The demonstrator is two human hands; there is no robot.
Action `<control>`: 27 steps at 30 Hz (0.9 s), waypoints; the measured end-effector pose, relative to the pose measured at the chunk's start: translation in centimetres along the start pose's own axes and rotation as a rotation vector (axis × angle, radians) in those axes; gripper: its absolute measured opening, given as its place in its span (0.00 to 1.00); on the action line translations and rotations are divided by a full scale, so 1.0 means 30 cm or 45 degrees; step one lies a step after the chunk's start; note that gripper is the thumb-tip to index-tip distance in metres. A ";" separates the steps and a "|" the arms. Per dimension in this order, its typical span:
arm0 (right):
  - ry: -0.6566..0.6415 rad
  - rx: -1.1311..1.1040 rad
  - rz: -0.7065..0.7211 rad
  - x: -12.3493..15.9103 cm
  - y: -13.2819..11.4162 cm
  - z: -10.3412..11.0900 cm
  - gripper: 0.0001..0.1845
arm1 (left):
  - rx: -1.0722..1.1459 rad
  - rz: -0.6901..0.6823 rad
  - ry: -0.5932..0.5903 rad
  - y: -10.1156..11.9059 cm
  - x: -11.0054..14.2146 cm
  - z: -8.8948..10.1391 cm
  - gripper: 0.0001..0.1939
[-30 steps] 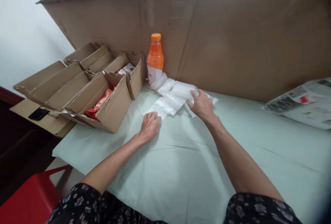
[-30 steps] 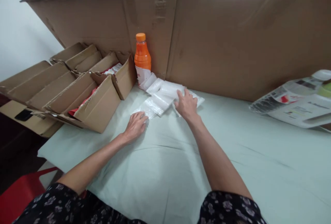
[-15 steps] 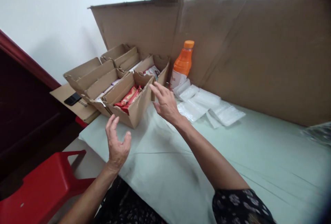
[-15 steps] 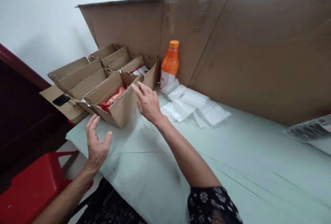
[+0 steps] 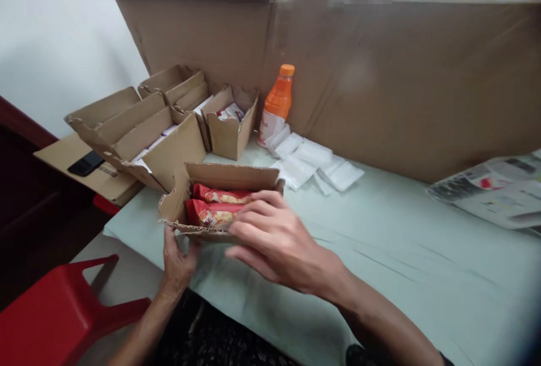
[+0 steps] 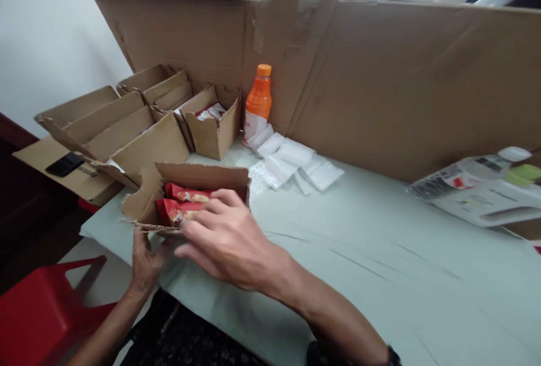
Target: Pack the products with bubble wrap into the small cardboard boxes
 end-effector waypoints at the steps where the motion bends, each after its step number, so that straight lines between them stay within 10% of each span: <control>1: 0.134 -0.044 -0.136 0.071 0.032 0.067 0.07 | 0.042 0.021 -0.033 -0.003 0.019 -0.020 0.28; 4: 0.542 -0.051 -0.754 0.347 0.211 0.188 0.05 | 0.179 0.085 -0.123 -0.007 0.062 -0.079 0.27; 7: 0.378 -0.264 -1.166 0.567 0.326 0.057 0.12 | 0.305 0.183 -0.152 -0.019 0.088 -0.124 0.29; 13: 0.358 -0.622 -1.460 0.849 0.265 -0.156 0.27 | 0.350 0.207 -0.261 -0.001 0.180 -0.254 0.27; 19: 0.554 -0.537 -1.743 1.106 0.255 -0.139 0.31 | 0.303 0.223 -0.379 0.035 0.243 -0.418 0.28; 27: 0.430 -0.347 -1.691 1.099 0.521 -0.067 0.28 | 0.476 0.233 -0.413 0.102 0.149 -0.629 0.26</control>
Point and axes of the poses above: each hand's wrist, its own x-axis away from the middle knuckle, its own z-axis out of the back of the hand, y = z × x, the point moved 9 cm from there along -x, towards the middle knuckle, and after that the axes turned 14 degrees about x, right-handed, at the moved point
